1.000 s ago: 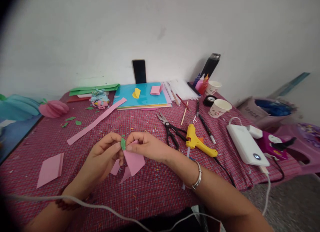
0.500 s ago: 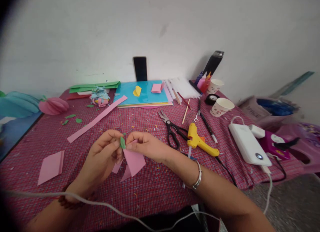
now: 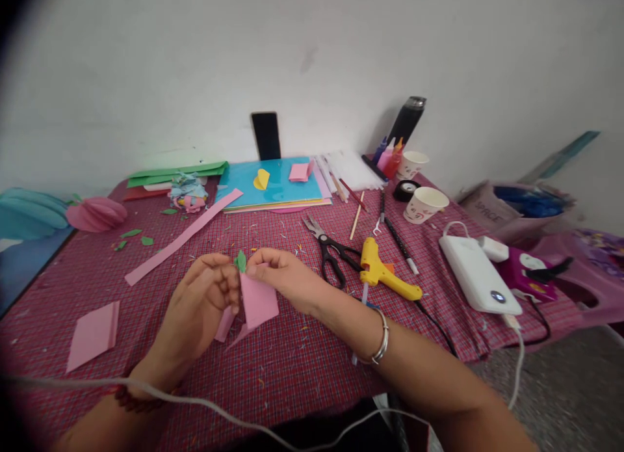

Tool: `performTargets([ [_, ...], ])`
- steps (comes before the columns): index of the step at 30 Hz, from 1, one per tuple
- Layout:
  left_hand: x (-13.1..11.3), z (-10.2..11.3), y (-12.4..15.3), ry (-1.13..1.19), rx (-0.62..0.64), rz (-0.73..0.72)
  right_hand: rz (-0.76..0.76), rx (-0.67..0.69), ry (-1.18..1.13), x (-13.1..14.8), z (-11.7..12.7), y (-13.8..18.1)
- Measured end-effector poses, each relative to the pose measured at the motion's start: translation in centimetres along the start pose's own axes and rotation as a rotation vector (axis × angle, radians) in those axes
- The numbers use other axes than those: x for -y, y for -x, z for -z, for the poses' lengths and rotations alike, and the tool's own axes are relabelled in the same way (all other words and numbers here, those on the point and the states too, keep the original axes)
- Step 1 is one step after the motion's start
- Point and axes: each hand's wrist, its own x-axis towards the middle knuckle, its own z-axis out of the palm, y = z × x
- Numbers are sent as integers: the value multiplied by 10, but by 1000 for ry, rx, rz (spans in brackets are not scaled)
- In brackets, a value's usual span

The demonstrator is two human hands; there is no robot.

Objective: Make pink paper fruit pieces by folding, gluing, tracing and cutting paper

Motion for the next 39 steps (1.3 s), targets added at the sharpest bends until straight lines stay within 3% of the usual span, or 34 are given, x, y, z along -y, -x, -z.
performTargets([
  [4,3,4,-2,-236,61,115,19,-147,-47,3,2,-3],
  [9,8,4,-4,-500,96,126,63,-188,18,9,1,-2],
  [13,8,4,-7,-267,-39,190,47,-108,7,14,1,2],
  [19,0,6,-13,52,-194,148,-12,214,269,2,3,-1],
  [24,-5,16,-21,127,-226,71,-35,118,547,-1,5,-4],
  [29,-17,32,-28,222,-227,-20,-50,84,539,3,8,-3],
  [39,-16,34,-29,298,-215,119,15,53,647,4,10,-3],
])
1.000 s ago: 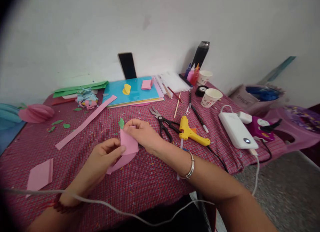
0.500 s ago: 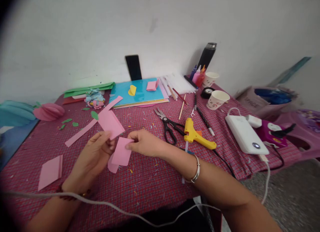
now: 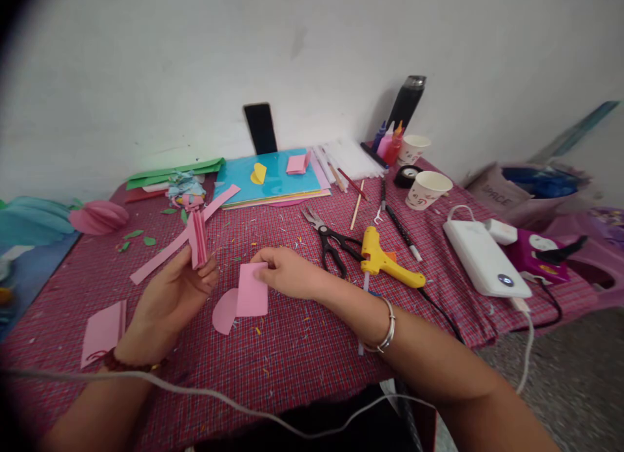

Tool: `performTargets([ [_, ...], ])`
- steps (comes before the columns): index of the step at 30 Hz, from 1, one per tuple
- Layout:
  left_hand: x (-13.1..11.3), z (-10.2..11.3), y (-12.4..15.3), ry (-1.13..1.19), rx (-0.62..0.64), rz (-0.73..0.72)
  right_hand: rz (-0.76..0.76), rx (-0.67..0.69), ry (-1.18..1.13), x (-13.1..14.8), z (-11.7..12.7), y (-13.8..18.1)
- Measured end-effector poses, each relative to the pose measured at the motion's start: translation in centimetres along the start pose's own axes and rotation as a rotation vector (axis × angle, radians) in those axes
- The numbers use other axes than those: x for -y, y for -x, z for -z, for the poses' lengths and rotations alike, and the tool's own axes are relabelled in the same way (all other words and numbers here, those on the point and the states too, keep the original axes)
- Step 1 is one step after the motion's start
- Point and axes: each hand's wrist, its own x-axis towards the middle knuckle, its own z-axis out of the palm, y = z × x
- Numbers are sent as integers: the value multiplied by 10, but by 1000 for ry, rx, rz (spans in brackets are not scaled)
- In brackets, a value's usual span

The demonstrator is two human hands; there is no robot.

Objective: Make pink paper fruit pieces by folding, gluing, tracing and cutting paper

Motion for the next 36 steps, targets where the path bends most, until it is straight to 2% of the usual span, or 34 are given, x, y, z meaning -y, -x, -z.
performTargets([
  [5,5,1,3,-65,129,129,17,-4,116,1,1,1],
  [13,13,-1,8,-155,168,189,33,49,293,1,0,4],
  [16,14,-1,8,-175,166,171,108,-45,250,4,3,5],
  [19,18,-1,9,-220,182,134,188,-160,-7,9,6,6],
  [21,22,0,10,-244,194,92,202,-156,-182,12,5,6],
  [23,26,1,11,-266,207,53,198,-128,-264,12,3,6],
  [30,34,-4,16,-335,177,29,200,-123,-203,6,-5,5],
  [36,36,-7,21,-527,114,-115,212,-137,-164,6,-6,6],
])
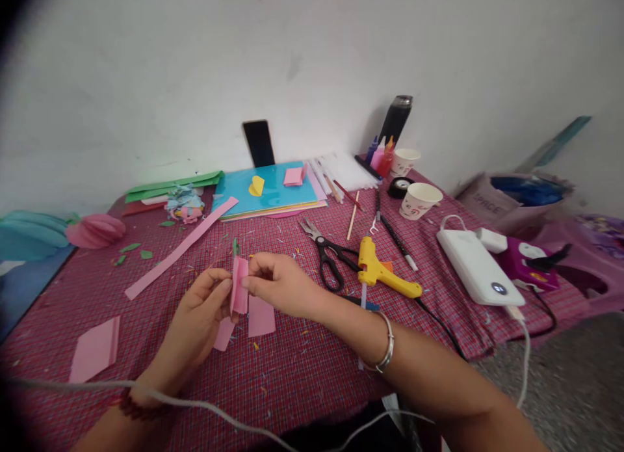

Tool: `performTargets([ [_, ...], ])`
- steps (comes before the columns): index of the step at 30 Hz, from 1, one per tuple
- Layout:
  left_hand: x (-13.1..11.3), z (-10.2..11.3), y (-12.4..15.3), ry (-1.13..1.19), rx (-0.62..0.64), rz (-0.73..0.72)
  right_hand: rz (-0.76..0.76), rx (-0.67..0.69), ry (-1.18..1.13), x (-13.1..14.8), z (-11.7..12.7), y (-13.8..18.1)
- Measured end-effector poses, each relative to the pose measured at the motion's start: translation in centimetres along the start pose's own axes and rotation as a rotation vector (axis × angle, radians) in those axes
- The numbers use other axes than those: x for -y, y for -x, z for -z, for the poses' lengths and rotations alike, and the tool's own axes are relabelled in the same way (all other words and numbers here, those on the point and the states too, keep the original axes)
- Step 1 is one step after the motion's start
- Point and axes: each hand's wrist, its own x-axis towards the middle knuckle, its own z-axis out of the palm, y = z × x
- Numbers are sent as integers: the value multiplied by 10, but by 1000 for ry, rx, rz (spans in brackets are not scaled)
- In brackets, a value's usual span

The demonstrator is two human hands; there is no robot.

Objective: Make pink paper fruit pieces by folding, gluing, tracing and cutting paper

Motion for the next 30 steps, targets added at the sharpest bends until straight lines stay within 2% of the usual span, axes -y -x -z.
performTargets([
  [7,2,3,4,-3,129,-53,16,-27,33,-2,-1,-1],
  [12,-6,0,2,57,49,20,-2,-45,52,-1,2,-2],
  [15,-10,1,1,65,18,13,-19,-57,34,-2,4,-2],
  [20,-7,-3,6,-138,-82,-185,-46,-187,151,-3,2,-2],
  [24,-2,-11,13,-251,-118,-300,-57,-209,175,-2,-3,-1],
  [30,-5,-4,9,-190,-122,-205,-41,-203,158,0,-4,0],
])
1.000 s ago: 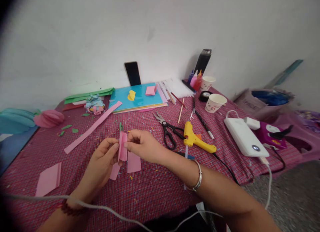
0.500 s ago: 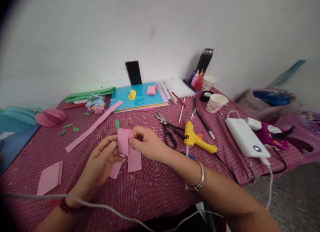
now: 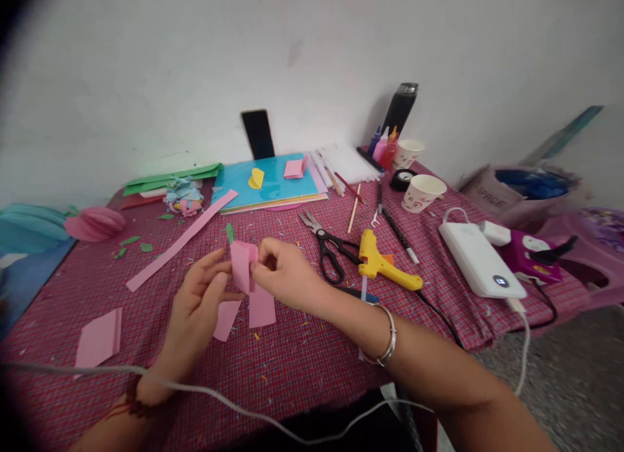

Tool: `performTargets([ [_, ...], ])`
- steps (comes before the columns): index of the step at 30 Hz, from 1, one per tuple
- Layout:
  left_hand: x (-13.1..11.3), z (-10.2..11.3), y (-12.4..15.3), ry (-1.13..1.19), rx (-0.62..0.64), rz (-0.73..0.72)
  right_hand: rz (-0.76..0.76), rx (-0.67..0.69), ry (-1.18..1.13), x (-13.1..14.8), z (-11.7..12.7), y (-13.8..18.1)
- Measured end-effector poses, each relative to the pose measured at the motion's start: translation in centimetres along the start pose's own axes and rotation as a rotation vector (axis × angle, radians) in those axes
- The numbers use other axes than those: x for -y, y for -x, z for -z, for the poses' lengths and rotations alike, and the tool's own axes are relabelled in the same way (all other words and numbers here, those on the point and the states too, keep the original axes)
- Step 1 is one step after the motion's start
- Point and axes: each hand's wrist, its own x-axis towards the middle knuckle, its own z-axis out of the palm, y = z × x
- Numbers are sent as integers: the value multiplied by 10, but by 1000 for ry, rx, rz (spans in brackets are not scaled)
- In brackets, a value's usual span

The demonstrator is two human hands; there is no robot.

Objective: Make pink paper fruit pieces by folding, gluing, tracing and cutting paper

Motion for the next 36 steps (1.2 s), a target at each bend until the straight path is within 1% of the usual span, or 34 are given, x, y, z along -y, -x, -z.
performTargets([
  [2,-1,2,-1,20,-8,4,-7,-5,5,0,1,0],
  [7,-1,-6,3,-76,-22,-123,1,-30,36,0,-1,0],
  [10,2,-10,3,-63,-21,-88,5,-33,48,2,-2,0],
  [13,5,-8,3,-56,25,-41,10,-44,62,3,-2,0],
  [17,6,-4,2,-72,44,-50,20,-53,96,2,0,1],
  [20,5,-4,-2,28,56,11,43,-32,83,1,1,1],
  [23,5,-1,-9,250,64,174,41,-2,13,1,2,1],
  [26,4,3,-16,481,35,310,-22,55,-114,2,2,2],
  [28,2,5,-18,563,21,333,-79,78,-187,2,2,3],
  [31,-1,5,-18,626,-14,325,-135,70,-266,0,1,2],
  [33,-1,4,-17,666,-31,312,-154,53,-318,-2,0,2],
  [36,0,3,-16,721,-19,282,-146,25,-363,-5,-1,1],
])
